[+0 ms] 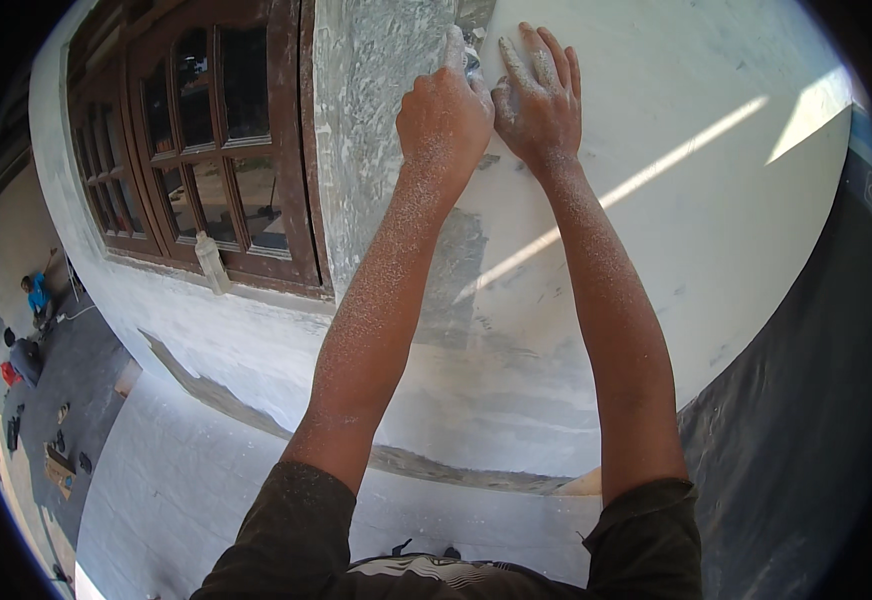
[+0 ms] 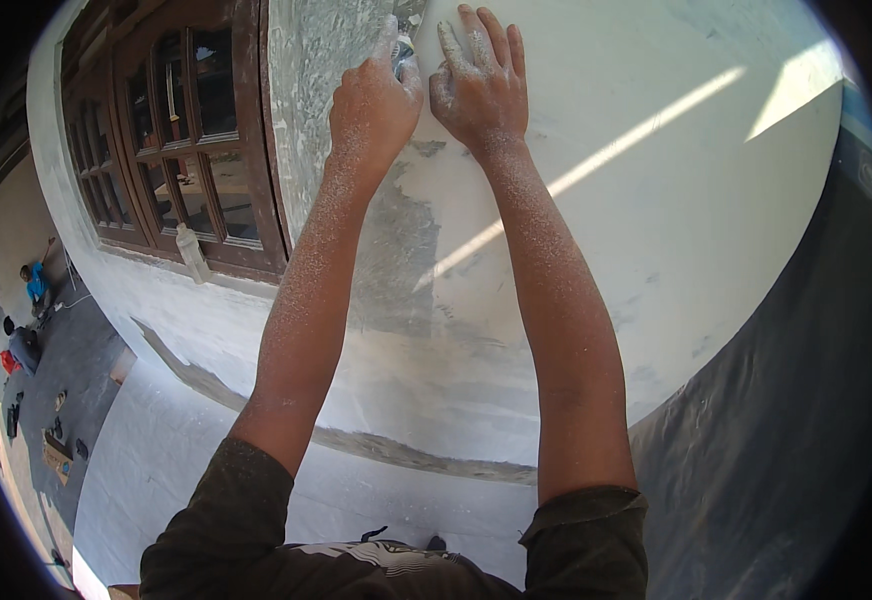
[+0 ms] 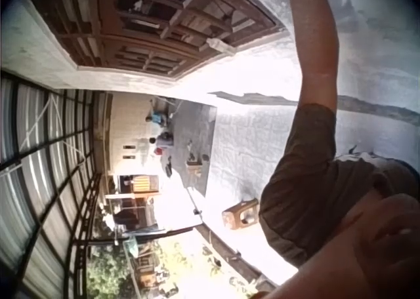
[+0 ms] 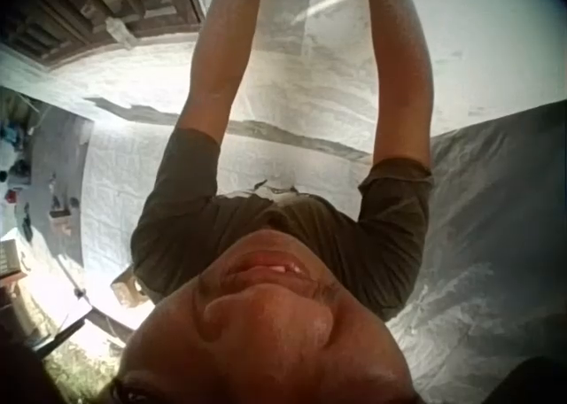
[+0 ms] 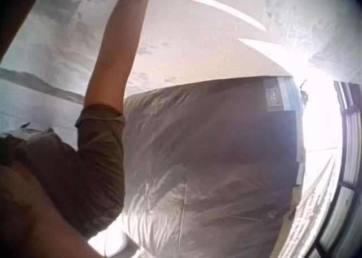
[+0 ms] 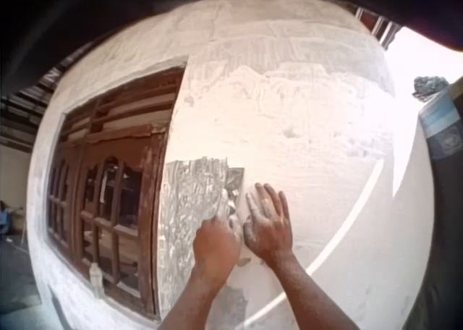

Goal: Applying and smoothing wall putty on an exterior wall using a putty knife.

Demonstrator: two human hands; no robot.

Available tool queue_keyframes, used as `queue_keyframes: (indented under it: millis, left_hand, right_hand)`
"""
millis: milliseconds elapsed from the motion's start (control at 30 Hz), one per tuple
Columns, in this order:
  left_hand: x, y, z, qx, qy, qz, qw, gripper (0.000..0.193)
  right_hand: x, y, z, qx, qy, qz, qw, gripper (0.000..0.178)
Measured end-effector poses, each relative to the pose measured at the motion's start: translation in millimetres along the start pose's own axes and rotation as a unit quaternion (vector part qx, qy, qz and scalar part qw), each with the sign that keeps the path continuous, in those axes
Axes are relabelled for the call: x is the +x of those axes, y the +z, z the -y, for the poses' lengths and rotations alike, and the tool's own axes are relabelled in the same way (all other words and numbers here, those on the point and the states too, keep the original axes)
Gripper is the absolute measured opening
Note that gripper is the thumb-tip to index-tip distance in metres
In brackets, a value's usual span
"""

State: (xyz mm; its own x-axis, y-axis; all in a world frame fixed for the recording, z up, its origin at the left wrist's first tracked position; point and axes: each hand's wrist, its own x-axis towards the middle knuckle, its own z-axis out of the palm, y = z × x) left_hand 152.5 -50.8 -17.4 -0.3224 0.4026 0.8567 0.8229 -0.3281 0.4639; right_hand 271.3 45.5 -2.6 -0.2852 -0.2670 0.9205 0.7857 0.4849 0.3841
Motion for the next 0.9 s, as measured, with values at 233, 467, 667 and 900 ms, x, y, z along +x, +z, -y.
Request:
queue_keyframes:
  millis: [233,467,667,900]
  left_hand:
    - [-21,4,6,-0.010,-0.010,0.019,1.000,0.054]
    - [7,1,1,0.002,0.033,-0.028,0.999,0.056]
    - [0,3,2,-0.007,-0.001,0.011,1.000,0.055]
    - [8,1,-4,-0.016,0.005,-0.003,1.000,0.055]
  right_hand:
    - [1,-2,0,-0.007,0.000,0.002,1.000,0.046]
    - [0,-3,3,0.012,0.005,0.001,1.000,0.047]
    - [1,-3,1,0.009,0.005,-0.001,1.000,0.047]
    - [-1,-2,0,0.004,0.018,0.013,1.000,0.047]
